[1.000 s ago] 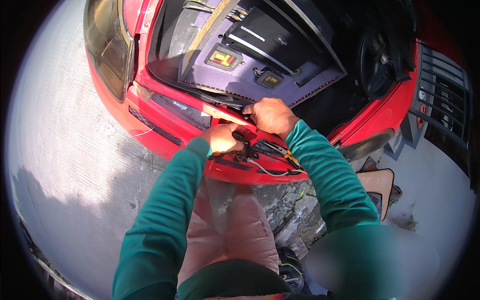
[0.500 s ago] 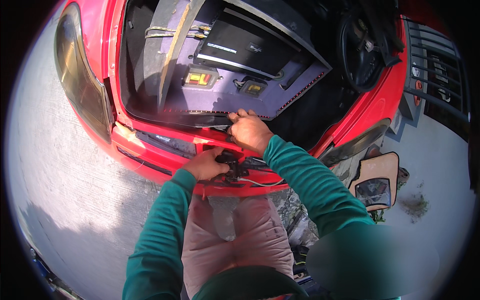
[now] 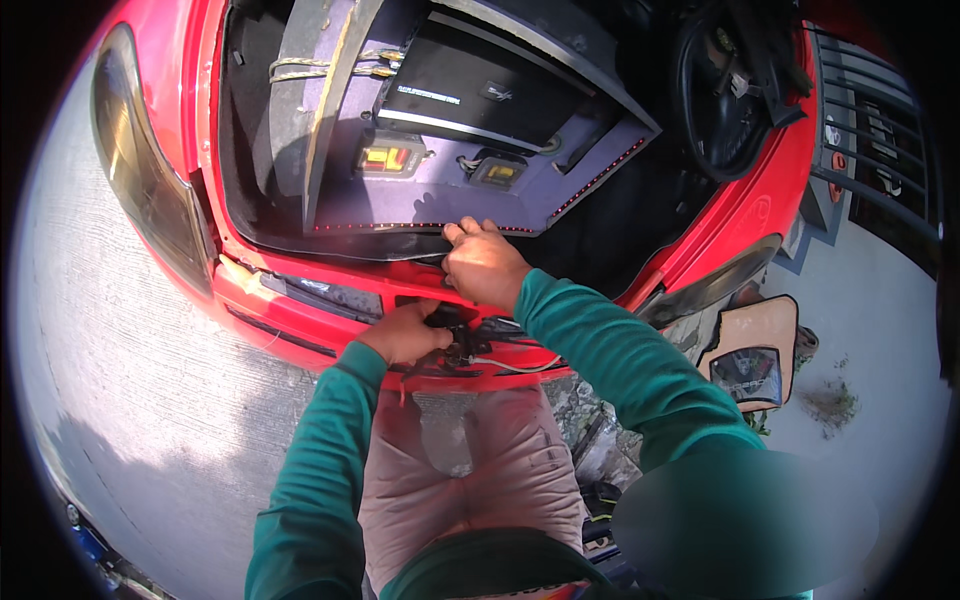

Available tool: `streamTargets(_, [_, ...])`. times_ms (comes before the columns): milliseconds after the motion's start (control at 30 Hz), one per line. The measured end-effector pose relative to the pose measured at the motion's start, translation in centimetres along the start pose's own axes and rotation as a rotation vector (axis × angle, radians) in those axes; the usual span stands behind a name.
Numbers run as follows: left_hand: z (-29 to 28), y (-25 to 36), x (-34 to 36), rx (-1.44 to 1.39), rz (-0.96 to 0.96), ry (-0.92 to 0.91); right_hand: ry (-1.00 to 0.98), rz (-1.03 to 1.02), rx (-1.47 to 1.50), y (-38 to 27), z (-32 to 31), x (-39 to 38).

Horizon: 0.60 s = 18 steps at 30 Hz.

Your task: The person works on the front bumper of a red car with the hood open. They use pliers and a screwdriver to manipulate wires and clips within the bumper's grille area, appearing to secure or adjust internal components.

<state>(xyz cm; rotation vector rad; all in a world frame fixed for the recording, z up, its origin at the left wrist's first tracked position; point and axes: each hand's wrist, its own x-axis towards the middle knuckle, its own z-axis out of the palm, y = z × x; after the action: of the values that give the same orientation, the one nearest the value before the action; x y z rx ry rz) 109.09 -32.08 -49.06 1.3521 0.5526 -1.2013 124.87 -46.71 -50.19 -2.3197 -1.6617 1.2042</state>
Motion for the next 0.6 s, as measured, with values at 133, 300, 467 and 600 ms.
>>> streamTargets(133, [-0.1, 2.6, -1.2, 0.024, -0.062, -0.003, 0.001, -0.039, -0.006, 0.7, -0.2, 0.3])
streamTargets(300, [0.4, 0.2, 1.4, 0.101, 0.018, 0.024, 0.0, -0.142, 0.017, 1.0, 0.0, 1.0])
streamTargets(467, [0.2, 1.6, 1.0, 0.02, -0.168, -0.021, -0.062, -0.213, -0.096, 0.5, -0.6, 1.4])
streamTargets(600, [0.0, 3.4, 1.5, 0.143, -0.188, -0.065, -0.114, -0.224, -0.119, 1.0, -1.2, 1.3])
